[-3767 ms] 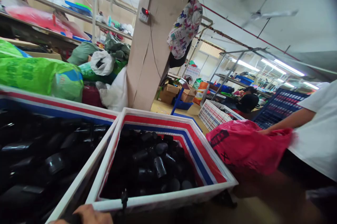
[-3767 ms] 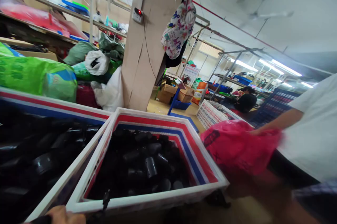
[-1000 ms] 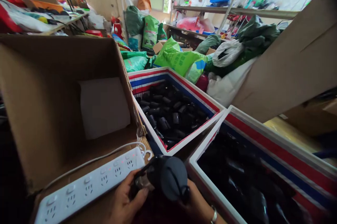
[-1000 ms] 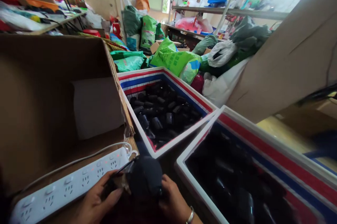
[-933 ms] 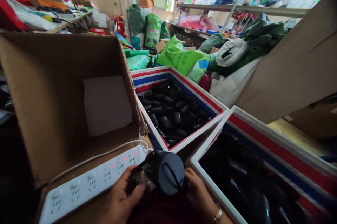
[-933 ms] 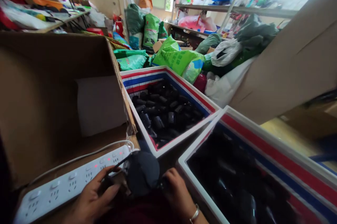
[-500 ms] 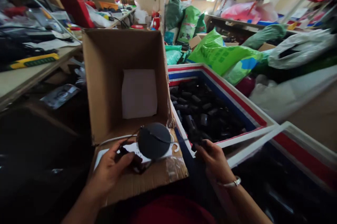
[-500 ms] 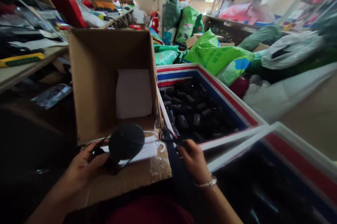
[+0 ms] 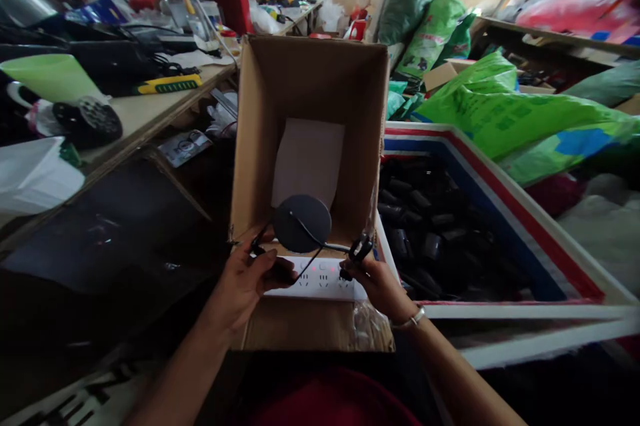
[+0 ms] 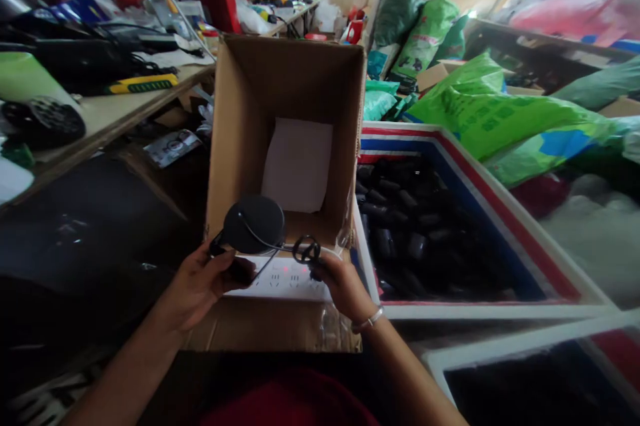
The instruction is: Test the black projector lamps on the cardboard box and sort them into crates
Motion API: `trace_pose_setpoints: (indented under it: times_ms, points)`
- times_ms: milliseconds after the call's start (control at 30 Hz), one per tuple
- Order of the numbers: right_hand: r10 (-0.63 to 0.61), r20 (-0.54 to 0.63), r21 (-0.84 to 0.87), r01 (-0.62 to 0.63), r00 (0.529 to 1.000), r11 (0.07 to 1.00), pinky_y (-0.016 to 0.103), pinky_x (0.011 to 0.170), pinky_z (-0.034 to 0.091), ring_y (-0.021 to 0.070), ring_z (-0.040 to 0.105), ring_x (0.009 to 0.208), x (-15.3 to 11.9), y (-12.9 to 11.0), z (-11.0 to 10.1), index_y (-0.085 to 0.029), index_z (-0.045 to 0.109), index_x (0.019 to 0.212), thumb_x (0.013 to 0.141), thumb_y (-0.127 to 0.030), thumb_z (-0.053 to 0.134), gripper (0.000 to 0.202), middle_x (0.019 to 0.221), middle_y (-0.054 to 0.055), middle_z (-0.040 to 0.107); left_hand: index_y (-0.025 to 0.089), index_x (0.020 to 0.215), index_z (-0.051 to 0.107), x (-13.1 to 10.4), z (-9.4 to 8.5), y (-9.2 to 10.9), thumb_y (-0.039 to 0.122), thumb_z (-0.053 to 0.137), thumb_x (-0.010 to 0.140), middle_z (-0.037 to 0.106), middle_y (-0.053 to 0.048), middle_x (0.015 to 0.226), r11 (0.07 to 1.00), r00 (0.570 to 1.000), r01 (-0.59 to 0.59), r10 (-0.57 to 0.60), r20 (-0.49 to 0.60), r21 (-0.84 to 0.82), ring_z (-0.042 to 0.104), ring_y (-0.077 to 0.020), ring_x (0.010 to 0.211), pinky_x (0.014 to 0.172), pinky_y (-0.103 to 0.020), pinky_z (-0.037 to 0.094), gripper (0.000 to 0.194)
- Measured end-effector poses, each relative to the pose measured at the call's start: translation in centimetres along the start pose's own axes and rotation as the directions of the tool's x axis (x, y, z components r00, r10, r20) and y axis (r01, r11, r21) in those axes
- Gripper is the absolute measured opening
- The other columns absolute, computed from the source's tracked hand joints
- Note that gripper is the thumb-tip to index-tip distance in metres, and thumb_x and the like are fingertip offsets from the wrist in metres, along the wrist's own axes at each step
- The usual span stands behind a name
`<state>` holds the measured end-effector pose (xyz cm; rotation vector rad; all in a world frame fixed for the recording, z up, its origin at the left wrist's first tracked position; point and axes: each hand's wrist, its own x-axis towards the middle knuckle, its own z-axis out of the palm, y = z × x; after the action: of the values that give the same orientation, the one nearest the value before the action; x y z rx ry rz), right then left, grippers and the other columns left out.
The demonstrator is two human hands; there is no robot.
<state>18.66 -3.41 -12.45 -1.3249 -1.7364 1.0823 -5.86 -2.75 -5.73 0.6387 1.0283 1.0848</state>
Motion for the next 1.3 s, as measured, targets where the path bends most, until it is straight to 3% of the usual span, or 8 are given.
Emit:
trace_pose_setpoints:
  times_ms: [200,333,500,700,867,1133,1300]
  points:
    - [-0.033,0.091,-0.11,0.043,0.995,0.993,0.031,0.071,0.051,0.0201,0.063,0.08,0.3,-0.4,-0.1,-0.019,0.066,0.085,0.089,-0.026,0.046,0.022,0.081,0.005,0.067,0.016,0.104,0.045,0.7,-0.9,-0.8,0.031,0.076,0.067,0.069,-0.004,0.063,1.0,1.0,-0.012,0.012,0.007,-0.026,0.067,-0.0206,0.058,0.052,-0.029,0.056,0.05]
    - [-0.087,0.144,-0.231,0.119,0.986,0.966,0.03,0.072,0.05,0.0189,0.062,0.081,-0.1,-0.1,0.4,-0.019,0.067,0.088,0.089,-0.017,0.041,0.026,0.086,0.007,0.068,0.016,0.106,0.046,1.0,-1.1,-1.3,0.028,0.076,0.068,0.069,-0.004,0.068,0.999,1.0,-0.025,0.026,0.012,-0.042,0.068,-0.021,0.062,0.055,-0.03,0.057,0.049]
    - [-0.138,0.053,-0.261,0.147,0.989,0.954,0.032,0.074,0.049,0.0199,0.061,0.082,-1.1,1.8,1.9,-0.018,0.064,0.096,0.086,-0.011,0.039,0.027,0.086,0.008,0.067,0.018,0.109,0.048,2.1,-1.0,-2.1,0.027,0.079,0.066,0.067,-0.003,0.074,0.996,0.999,-0.029,0.03,0.013,-0.08,0.067,-0.0215,0.065,0.057,-0.033,0.058,0.053]
    - [-0.098,-0.024,-0.234,0.09,0.995,0.968,0.031,0.067,0.045,0.0203,0.057,0.076,-1.8,3.4,3.0,-0.019,0.059,0.087,0.084,-0.009,0.04,0.022,0.081,0.007,0.063,0.019,0.101,0.055,4.2,-0.4,-2.6,0.026,0.085,0.059,0.063,-0.001,0.082,0.978,0.987,-0.156,0.15,-0.054,-0.139,0.062,-0.017,0.066,0.052,-0.029,0.057,0.052]
    - [-0.121,-0.132,-0.205,0.092,0.984,0.974,0.033,0.071,0.045,0.0208,0.058,0.075,-2.0,4.3,3.6,-0.022,0.06,0.086,0.085,-0.014,0.042,0.02,0.08,0.005,0.064,0.022,0.101,0.058,4.6,-0.2,-2.4,0.029,0.086,0.056,0.064,-0.002,0.085,0.977,0.985,-0.169,0.161,-0.066,-0.127,0.062,-0.0201,0.071,0.058,-0.035,0.057,0.054]
    - [-0.19,-0.116,-0.2,0.164,0.975,0.966,0.037,0.081,0.045,0.019,0.059,0.066,-1.7,7.2,4.3,-0.024,0.057,0.083,0.087,-0.022,0.038,0.019,0.071,0.002,0.062,0.028,0.101,0.064,4.4,0.8,-2.8,0.023,0.088,0.051,0.067,0.002,0.094,0.966,0.978,-0.185,0.165,-0.125,-0.178,0.063,-0.0145,0.077,0.063,-0.019,0.05,0.055]
    - [-0.198,-0.123,-0.225,0.167,0.973,0.96,0.031,0.068,0.045,0.0193,0.058,0.066,-1.4,7.6,4.5,-0.023,0.057,0.079,0.087,-0.025,0.037,0.022,0.07,0.003,0.063,0.026,0.099,0.065,4.6,0.8,-2.7,0.027,0.089,0.05,0.068,0.0,0.099,0.959,0.981,-0.18,0.158,-0.114,-0.219,0.063,-0.0155,0.083,0.071,-0.021,0.05,0.055]
